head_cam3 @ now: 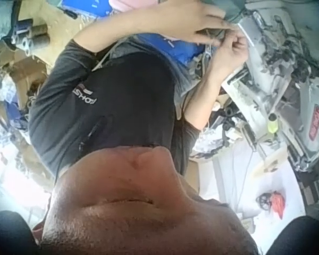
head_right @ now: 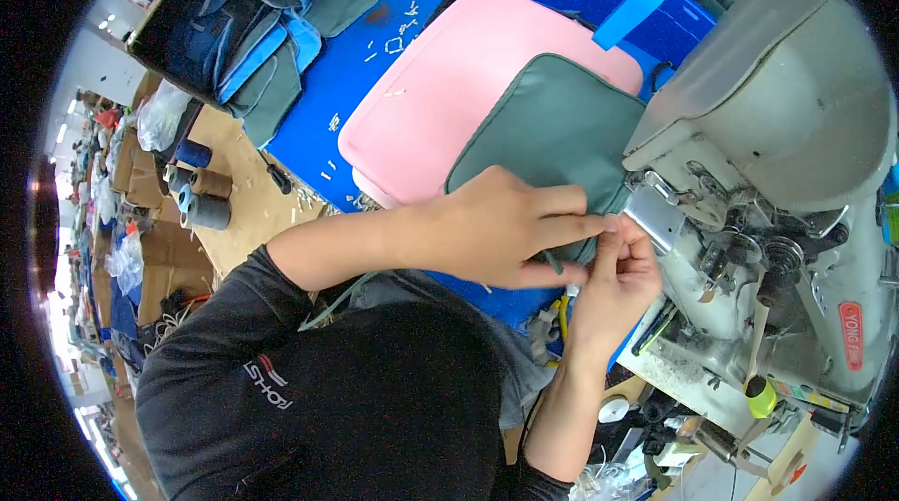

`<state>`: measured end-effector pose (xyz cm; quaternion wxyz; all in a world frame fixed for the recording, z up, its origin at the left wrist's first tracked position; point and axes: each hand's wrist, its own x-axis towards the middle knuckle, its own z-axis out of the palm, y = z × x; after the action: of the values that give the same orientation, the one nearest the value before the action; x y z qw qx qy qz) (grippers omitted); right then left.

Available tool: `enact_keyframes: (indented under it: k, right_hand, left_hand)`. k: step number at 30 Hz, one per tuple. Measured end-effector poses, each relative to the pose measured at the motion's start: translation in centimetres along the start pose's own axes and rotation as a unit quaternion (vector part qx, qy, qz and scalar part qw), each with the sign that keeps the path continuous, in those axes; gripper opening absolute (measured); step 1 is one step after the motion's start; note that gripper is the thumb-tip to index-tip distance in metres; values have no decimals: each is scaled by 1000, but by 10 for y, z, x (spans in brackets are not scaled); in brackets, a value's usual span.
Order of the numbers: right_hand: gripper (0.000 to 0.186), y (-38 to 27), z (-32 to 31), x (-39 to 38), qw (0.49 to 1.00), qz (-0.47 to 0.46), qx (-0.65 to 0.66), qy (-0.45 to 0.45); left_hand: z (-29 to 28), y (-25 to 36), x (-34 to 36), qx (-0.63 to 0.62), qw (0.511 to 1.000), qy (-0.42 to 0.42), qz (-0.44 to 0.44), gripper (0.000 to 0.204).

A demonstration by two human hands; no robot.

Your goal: Sewing a leather pocket onto a bag using an industrial sewing machine.

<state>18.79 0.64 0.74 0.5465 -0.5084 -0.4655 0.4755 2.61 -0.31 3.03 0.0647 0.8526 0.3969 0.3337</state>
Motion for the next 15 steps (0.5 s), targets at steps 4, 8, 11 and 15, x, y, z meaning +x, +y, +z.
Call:
enact_keyframes:
  k: [4,8,11,15]
  right_hand:
    - [20,-5,-2,-3,999,24,-43,-23]
    - [21,-1,-8,-2,998,33,-16,-51]
    - [22,-1,-6,0,999,26,4,-27]
    - [21,-4,-3,-1,999,31,-9,-11]
  left_hand:
    - [-1,5,-13,58,997,-55,6,57]
    - [8,5,-20,194,979,-41,52,51]
    - [18,0,-23,194,978,-11,73,49]
    - [17,-10,-18,150,985,-9,88,45]
